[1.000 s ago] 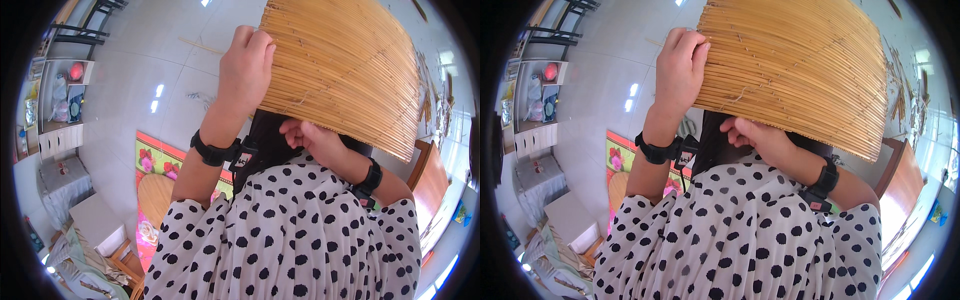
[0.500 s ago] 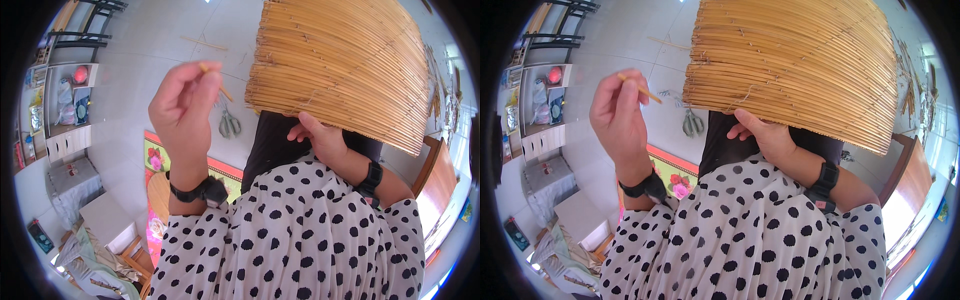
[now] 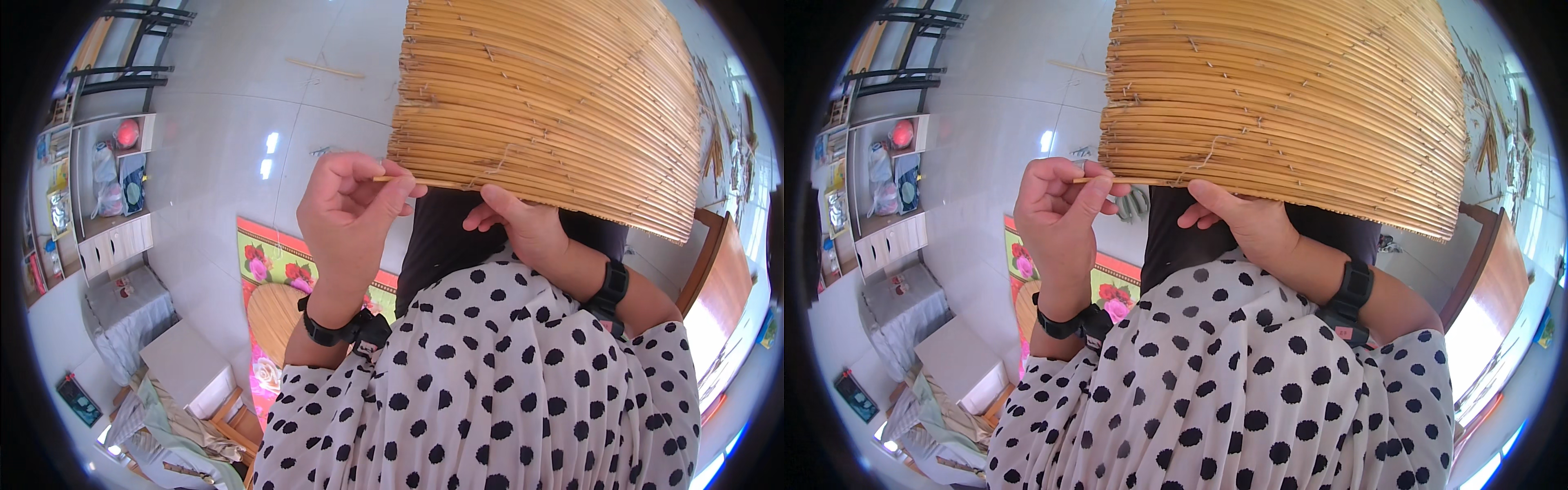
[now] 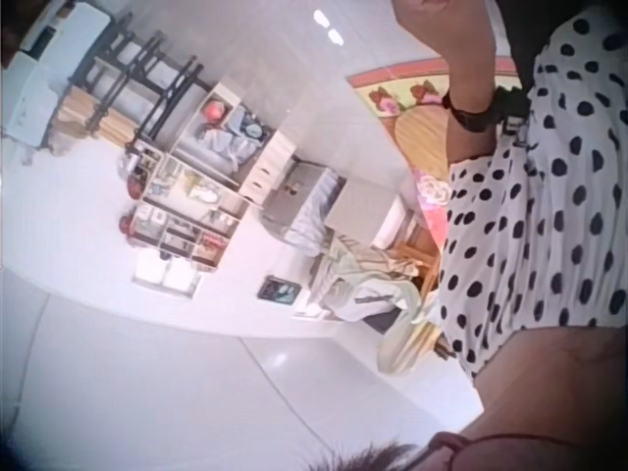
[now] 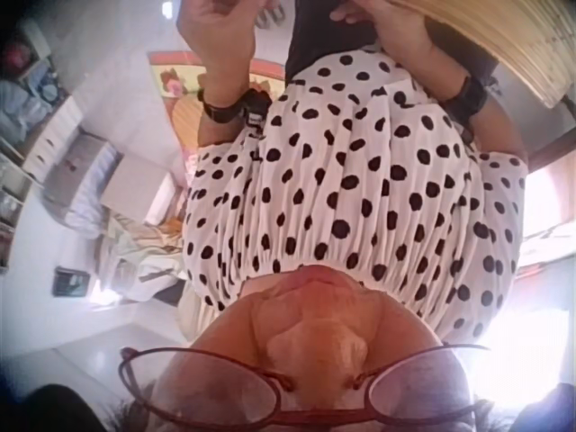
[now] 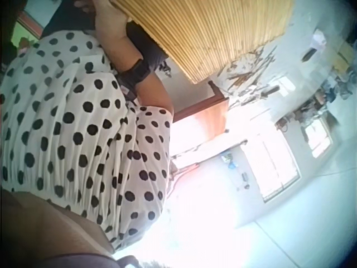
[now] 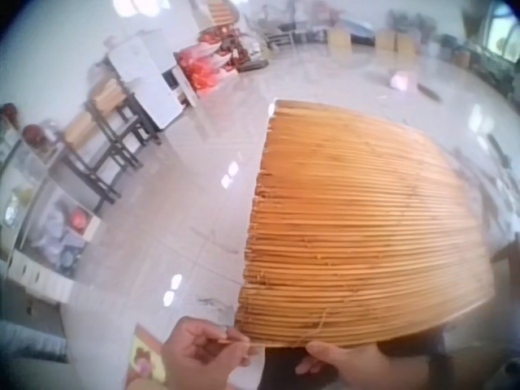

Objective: The person sits on the floor and weaves a bamboo mat by hand, using thread to secure the edges. They use scissors to trim excess thread and pruning shears to cut and shape bamboo strips, then insert the strips into the mat.

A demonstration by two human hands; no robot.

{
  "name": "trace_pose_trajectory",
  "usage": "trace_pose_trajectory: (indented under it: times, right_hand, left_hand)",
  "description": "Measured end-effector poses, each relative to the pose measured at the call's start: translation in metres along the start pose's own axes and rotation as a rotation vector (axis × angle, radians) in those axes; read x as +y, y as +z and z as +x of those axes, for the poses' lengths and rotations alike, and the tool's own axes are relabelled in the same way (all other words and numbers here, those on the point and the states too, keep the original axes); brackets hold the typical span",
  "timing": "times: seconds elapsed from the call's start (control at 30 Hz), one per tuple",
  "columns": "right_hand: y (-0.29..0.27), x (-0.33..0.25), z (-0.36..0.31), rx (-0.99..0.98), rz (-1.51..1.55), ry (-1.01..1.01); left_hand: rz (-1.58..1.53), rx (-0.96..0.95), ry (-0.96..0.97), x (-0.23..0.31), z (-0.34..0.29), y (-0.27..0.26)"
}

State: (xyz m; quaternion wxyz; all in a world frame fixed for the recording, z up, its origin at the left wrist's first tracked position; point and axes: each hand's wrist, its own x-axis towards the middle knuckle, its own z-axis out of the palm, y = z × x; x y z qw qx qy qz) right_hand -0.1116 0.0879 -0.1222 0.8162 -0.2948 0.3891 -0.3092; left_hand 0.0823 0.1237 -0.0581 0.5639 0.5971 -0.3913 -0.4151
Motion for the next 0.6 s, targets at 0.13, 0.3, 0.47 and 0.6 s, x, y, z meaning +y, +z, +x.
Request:
trace_pose_trajectory:
  times: [0.13,0.3,0.47,0.6]
  right_hand:
    - [0.001,-0.002,0.000,0.009,0.003,-0.001]
    - [0.001,-0.001,0.000,0.006,0.012,0.014]
    - [0.000,0.000,0.000,-0.008,0.020,0.013]
    - [-0.002,0.000,0.000,-0.027,0.029,0.020]
  left_hand:
    - [-0.022,-0.029,-0.058,-0.002,0.001,-0.005]
    - [-0.035,0.001,-0.072,-0.007,0.001,-0.004]
    - [0.213,0.013,-0.006,-0.004,0.000,-0.004]
    - [0.528,-0.060,0.064,-0.010,0.004,-0.018]
